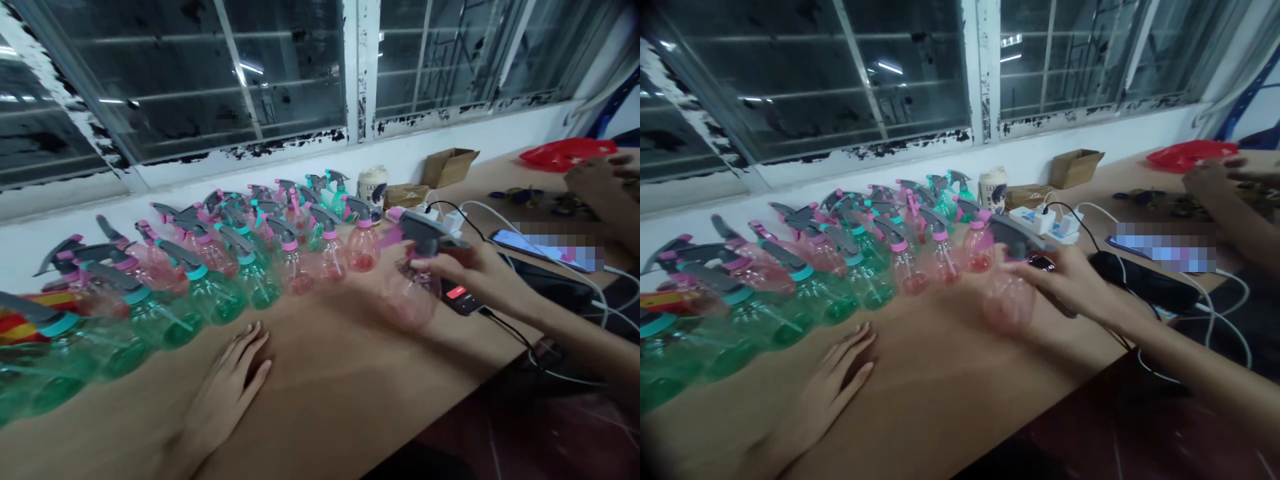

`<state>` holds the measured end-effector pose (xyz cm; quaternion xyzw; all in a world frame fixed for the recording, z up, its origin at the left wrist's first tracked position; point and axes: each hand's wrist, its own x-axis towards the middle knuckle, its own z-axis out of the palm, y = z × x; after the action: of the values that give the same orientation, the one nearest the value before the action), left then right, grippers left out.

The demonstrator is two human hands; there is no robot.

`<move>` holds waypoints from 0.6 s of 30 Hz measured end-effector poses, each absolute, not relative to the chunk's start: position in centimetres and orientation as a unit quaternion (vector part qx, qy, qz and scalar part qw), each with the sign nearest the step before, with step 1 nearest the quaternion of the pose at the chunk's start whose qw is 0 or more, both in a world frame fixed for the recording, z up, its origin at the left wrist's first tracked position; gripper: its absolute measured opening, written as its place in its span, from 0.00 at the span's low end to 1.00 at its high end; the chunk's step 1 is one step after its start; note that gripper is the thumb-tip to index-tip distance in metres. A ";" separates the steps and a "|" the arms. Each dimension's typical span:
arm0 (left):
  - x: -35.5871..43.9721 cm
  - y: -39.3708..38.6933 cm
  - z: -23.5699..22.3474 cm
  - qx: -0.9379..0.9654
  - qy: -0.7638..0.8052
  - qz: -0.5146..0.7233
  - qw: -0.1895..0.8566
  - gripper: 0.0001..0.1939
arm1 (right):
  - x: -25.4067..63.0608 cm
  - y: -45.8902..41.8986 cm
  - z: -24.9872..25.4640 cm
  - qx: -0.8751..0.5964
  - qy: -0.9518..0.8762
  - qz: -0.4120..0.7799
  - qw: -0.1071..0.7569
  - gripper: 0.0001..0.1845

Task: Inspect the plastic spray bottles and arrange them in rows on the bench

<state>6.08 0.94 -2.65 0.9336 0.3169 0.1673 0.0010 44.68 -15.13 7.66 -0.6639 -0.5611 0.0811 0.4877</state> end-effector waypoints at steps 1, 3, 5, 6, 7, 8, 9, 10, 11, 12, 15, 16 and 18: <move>6.1 0.9 -2.7 0.933 0.318 0.169 0.001 0.22 | 45.9 -15.0 7.8 -0.684 -0.544 0.087 0.479 0.19; 6.0 0.9 -2.6 0.929 0.325 0.174 0.004 0.22 | 48.3 -14.2 8.3 -0.720 -0.521 0.047 0.456 0.21; 6.0 0.8 -2.5 0.926 0.333 0.176 0.008 0.23 | 50.5 -12.5 8.7 -0.731 -0.513 0.024 0.448 0.21; 6.0 0.7 -2.4 0.925 0.336 0.175 0.009 0.23 | 51.5 -11.4 8.8 -0.734 -0.512 0.017 0.446 0.22; 6.1 0.7 -2.3 0.925 0.338 0.176 0.009 0.23 | 52.5 -10.2 8.8 -0.736 -0.510 0.008 0.444 0.23; 6.1 0.6 -2.2 0.924 0.338 0.177 0.007 0.23 | 53.4 -9.0 8.8 -0.738 -0.511 0.002 0.440 0.23; 6.1 0.6 -2.2 0.924 0.339 0.177 0.005 0.23 | 54.3 -7.7 8.7 -0.740 -0.512 -0.003 0.436 0.24; 6.1 0.6 -2.1 0.923 0.341 0.179 0.003 0.23 | 55.0 -6.6 8.5 -0.742 -0.512 -0.006 0.431 0.25; 6.1 0.6 -2.1 0.922 0.342 0.181 0.001 0.23 | 55.5 -5.5 8.3 -0.747 -0.512 -0.005 0.425 0.26; 6.1 0.5 -2.1 0.923 0.341 0.180 0.000 0.23 | 56.0 -4.6 8.0 -0.752 -0.512 -0.002 0.417 0.27; 6.1 0.4 -2.0 0.925 0.337 0.174 -0.003 0.23 | 56.4 -2.8 7.1 -0.755 -0.524 0.024 0.394 0.22; 6.1 0.4 -1.9 0.926 0.336 0.171 -0.004 0.23 | 56.4 -2.5 6.7 -0.753 -0.531 0.036 0.388 0.19; 6.1 0.3 -1.9 0.926 0.338 0.169 -0.007 0.23 | 56.2 -2.2 6.1 -0.747 -0.544 0.057 0.377 0.17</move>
<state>6.11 0.33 -1.87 0.9257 0.3385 0.1686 -0.0071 56.18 -2.17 6.12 -0.7471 -0.5442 0.0570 0.3774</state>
